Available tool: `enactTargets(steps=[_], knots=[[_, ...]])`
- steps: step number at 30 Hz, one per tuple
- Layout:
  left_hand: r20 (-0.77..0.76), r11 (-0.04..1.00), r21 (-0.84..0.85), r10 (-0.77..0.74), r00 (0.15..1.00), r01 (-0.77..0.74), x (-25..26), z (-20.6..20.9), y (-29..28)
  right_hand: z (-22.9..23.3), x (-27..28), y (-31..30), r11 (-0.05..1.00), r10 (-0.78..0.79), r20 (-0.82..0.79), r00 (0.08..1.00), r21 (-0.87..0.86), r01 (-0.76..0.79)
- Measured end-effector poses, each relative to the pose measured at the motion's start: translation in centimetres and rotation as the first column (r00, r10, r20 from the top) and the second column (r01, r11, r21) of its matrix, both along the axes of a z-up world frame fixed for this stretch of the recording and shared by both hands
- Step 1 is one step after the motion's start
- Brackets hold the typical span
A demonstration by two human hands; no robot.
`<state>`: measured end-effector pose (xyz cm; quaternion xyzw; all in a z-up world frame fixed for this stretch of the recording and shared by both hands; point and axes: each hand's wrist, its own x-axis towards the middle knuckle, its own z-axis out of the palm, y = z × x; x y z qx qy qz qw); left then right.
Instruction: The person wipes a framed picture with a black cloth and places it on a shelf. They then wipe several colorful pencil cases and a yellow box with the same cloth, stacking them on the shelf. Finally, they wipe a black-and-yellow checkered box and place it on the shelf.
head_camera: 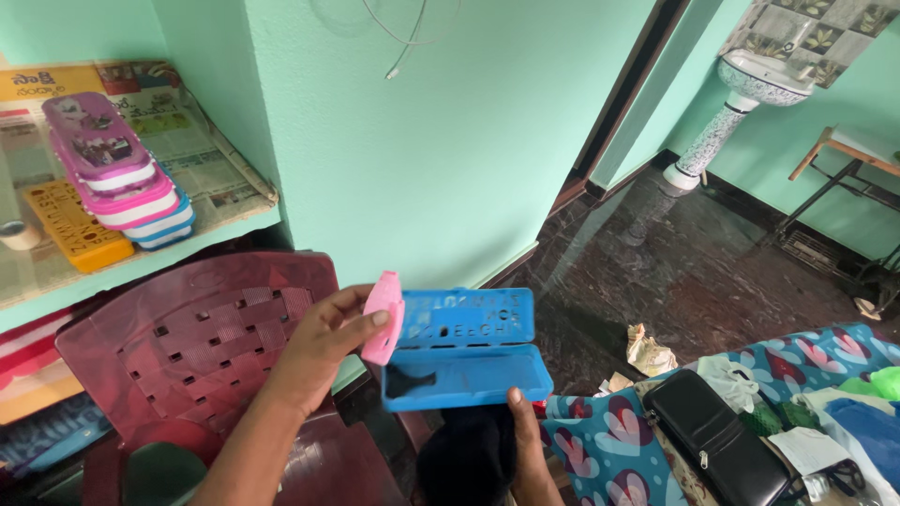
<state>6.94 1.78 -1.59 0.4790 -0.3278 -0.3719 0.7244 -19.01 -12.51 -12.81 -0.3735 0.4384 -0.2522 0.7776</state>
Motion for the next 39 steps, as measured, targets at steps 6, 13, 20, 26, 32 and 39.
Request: enactTargets(steps=[6,13,20,26,32,39], knots=[[-0.132,0.992,-0.112,-0.067,0.989,0.052,-1.7,-3.2,-0.7,-4.5,-0.5,-3.1,0.995,-0.070,0.095,0.993,-0.069,0.077],[-0.139,0.989,-0.132,-0.082,0.987,0.064,-2.9,-2.7,-2.1,-5.5,-2.8,-5.8,0.949,0.022,0.309,0.951,-0.306,0.077],[-0.204,0.993,-0.111,-0.058,0.977,0.036,-3.9,-3.8,-3.6,-3.2,-3.4,-6.9,0.864,-0.065,0.209,0.976,-0.477,0.160],[-0.225,0.993,-0.113,-0.010,0.974,-0.016,-4.5,-5.0,-5.5,5.0,-1.0,-10.7,0.054,-0.511,-0.622,0.593,-0.712,-0.701],[-0.215,0.981,0.123,-0.118,0.969,0.147,-6.1,-4.9,-5.1,5.6,-2.1,-12.6,0.249,-0.464,-0.475,0.748,-0.880,-0.404],[0.101,0.902,0.307,-0.347,0.932,0.302,-7.5,-4.5,-5.4,-1.2,-3.3,-13.1,0.828,-0.096,0.052,0.994,-0.550,0.109]])
